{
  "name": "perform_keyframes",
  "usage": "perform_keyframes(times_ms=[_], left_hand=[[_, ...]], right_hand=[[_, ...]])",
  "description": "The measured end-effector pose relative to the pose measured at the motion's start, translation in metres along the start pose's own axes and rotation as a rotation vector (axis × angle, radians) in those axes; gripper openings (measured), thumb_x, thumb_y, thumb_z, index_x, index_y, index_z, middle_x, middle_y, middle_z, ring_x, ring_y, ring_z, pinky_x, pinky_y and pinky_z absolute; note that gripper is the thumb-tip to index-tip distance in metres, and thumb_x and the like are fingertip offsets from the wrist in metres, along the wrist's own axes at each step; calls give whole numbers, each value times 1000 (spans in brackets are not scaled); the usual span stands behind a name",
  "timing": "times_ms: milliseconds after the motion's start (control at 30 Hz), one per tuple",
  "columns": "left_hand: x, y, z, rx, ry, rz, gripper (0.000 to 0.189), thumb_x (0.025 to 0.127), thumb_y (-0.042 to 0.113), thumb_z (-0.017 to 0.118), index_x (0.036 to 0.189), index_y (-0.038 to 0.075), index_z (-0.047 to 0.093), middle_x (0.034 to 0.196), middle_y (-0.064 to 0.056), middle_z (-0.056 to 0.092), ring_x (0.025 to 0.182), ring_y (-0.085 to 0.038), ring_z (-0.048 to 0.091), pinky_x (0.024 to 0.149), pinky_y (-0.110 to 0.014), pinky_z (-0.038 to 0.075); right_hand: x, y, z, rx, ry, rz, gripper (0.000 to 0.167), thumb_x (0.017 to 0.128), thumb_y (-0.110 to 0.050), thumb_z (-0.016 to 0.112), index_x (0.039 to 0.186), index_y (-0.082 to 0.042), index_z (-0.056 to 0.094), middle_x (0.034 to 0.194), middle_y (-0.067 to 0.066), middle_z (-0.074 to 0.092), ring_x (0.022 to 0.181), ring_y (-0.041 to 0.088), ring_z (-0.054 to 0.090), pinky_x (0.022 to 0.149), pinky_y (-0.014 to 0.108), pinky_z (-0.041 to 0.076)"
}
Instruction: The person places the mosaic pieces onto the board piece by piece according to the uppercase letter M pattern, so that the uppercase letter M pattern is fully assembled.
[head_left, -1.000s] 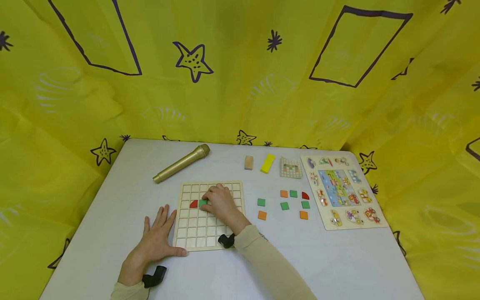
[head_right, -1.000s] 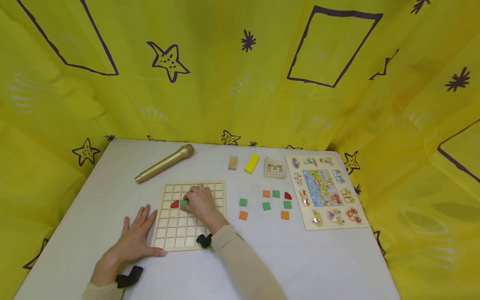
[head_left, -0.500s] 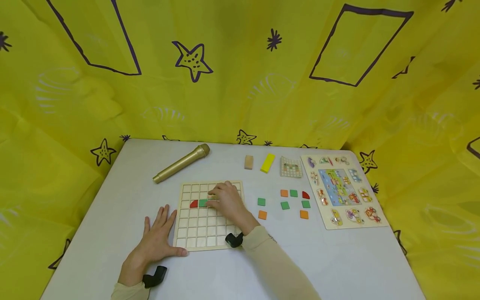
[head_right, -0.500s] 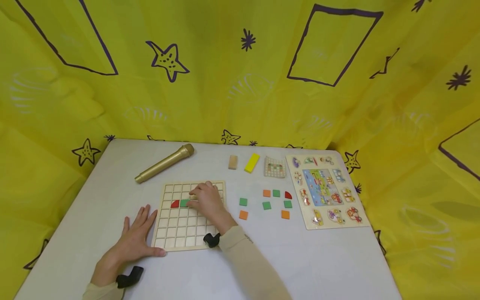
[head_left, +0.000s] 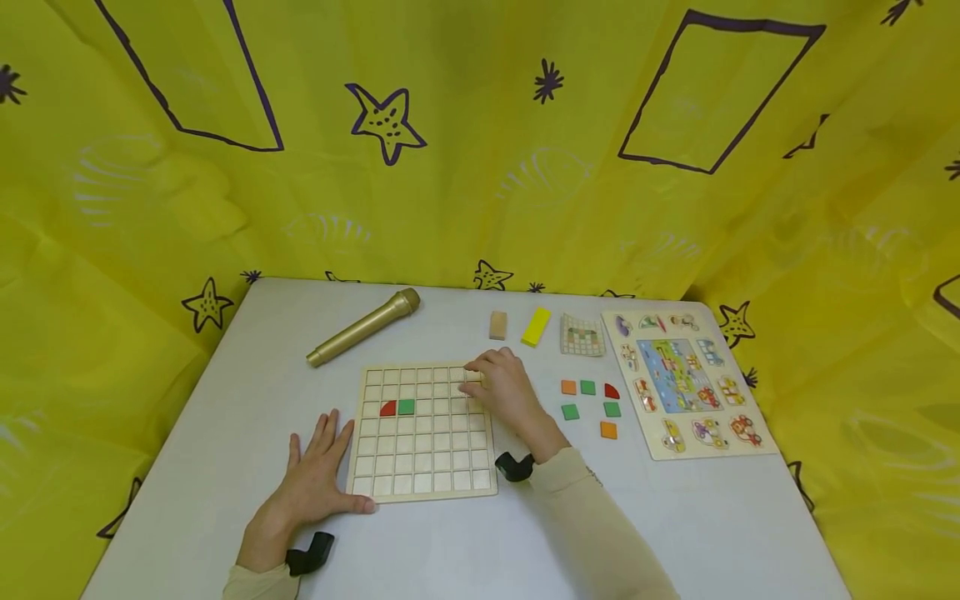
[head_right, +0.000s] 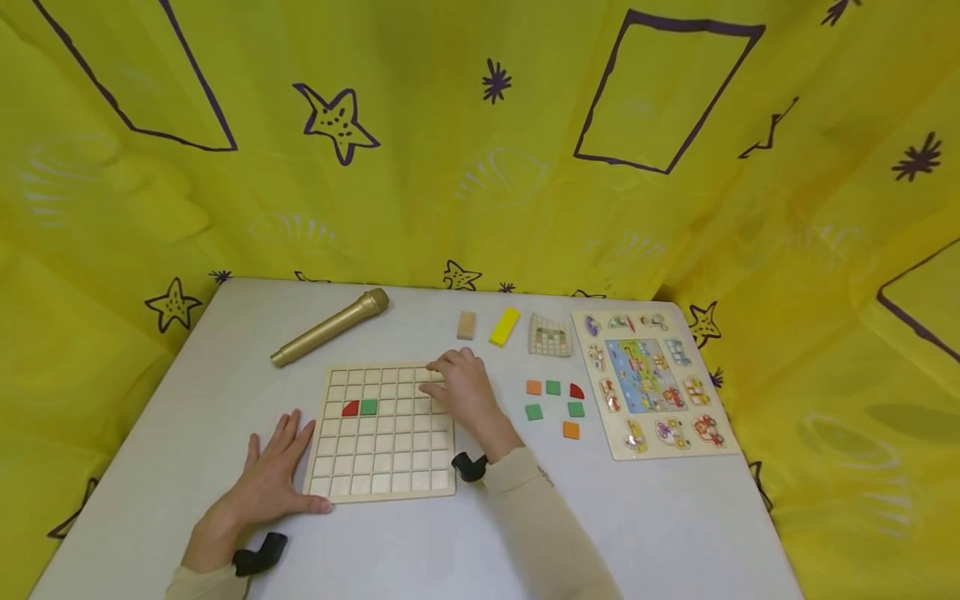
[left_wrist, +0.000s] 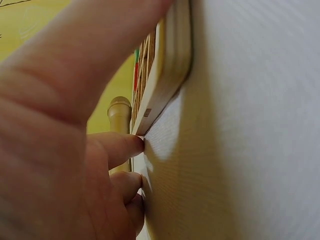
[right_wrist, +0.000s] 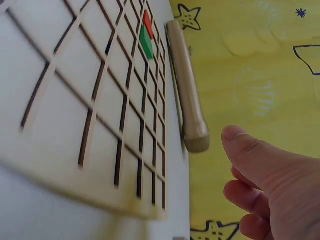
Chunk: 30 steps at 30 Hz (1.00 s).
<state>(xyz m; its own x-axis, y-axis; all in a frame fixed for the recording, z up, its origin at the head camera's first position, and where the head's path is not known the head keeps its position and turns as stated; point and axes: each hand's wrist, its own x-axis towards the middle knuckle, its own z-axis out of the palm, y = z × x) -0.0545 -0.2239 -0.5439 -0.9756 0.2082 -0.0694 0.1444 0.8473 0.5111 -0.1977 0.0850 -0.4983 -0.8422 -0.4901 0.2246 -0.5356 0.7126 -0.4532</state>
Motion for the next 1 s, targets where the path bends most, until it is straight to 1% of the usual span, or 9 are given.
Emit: perform_keyframes(times_ms=[233, 300, 400, 567, 800, 1000], left_hand=[[0, 0, 0, 4, -2, -1, 136, 54, 75, 77, 150, -7, 27, 157, -30, 7, 144, -45, 2, 105, -68, -9], [0, 0, 0, 7, 3, 0, 136, 54, 75, 77, 149, -8, 28, 157, -30, 8, 144, -45, 3, 104, -69, -8], [1, 1, -1, 8, 9, -1, 135, 53, 74, 78, 149, -8, 29, 156, -31, 9, 144, -45, 3, 104, -69, -8], [1, 1, -1, 9, 4, -4, 136, 53, 75, 78, 149, -8, 28, 156, -31, 9, 144, -45, 2, 104, -69, -9], [1, 1, -2, 19, -4, -11, 137, 52, 77, 76, 149, -8, 28, 156, -31, 9, 144, -45, 3, 104, -69, -9], [0, 1, -1, 15, 13, 3, 136, 53, 76, 77, 148, -8, 29, 156, -31, 9, 144, -46, 3, 104, -69, -8]], right_hand=[[-14, 31, -16, -23, 27, 40, 34, 84, -28, 78, 109, -5, 74, 107, 7, 67, 94, 25, 51, 80, 37, 41], [-18, 41, -21, -15, 31, 69, 35, 84, -28, 78, 109, -4, 74, 108, 7, 67, 95, 25, 50, 81, 37, 41], [-26, 57, -28, 14, 47, 117, 34, 85, -26, 78, 109, -3, 73, 108, 7, 67, 94, 24, 49, 81, 37, 40], [-36, 87, -42, -8, 88, 142, 32, 84, -24, 79, 106, -1, 74, 106, 11, 68, 95, 29, 52, 83, 42, 41], [-52, 116, -59, -6, 28, 246, 33, 88, -26, 76, 110, -2, 73, 112, 12, 65, 104, 31, 50, 89, 46, 40], [-64, 131, -62, -15, 20, 223, 37, 86, -26, 77, 108, 2, 72, 108, 16, 66, 99, 33, 51, 86, 47, 41]])
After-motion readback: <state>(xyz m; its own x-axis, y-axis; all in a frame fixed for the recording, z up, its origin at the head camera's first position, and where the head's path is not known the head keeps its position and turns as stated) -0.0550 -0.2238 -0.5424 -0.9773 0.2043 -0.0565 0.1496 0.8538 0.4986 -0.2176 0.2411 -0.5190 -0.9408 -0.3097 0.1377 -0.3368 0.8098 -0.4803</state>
